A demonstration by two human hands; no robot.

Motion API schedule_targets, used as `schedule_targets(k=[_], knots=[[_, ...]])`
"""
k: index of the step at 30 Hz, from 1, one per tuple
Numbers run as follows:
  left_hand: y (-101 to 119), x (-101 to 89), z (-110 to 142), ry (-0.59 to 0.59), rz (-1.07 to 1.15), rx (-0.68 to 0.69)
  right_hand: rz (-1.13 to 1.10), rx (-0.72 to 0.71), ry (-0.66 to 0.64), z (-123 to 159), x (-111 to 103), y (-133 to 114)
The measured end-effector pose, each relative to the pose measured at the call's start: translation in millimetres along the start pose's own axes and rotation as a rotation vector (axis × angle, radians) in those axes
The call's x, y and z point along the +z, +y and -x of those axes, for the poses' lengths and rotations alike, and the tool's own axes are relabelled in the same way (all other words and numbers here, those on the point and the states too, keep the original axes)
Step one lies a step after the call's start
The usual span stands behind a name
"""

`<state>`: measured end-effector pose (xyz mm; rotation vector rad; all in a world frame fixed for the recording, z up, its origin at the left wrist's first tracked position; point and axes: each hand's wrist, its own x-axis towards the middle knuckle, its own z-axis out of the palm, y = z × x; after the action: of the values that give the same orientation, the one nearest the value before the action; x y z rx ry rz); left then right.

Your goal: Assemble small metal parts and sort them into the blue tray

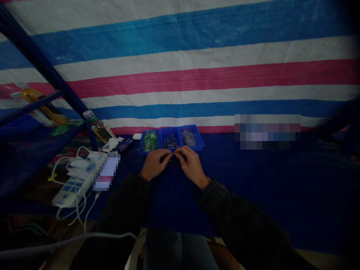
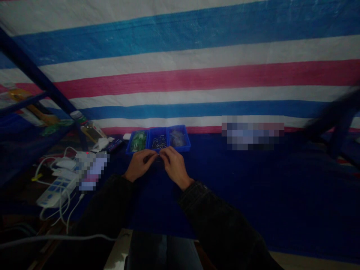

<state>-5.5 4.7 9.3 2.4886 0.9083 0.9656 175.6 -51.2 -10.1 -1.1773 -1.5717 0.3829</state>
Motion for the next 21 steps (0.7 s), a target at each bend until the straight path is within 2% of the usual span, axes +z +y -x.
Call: schedule_targets(k=[13, 21], knots=[[2.4, -1.7, -1.5, 0.020, -0.003, -0.006, 0.082, 0.097, 0.044, -1.3, -1.9, -0.1], [-1.9, -1.8, -1.2, 0.076, -0.013, -0.016, 0.013, 0.057, 0.090, -3.5, -3.9, -1.5]])
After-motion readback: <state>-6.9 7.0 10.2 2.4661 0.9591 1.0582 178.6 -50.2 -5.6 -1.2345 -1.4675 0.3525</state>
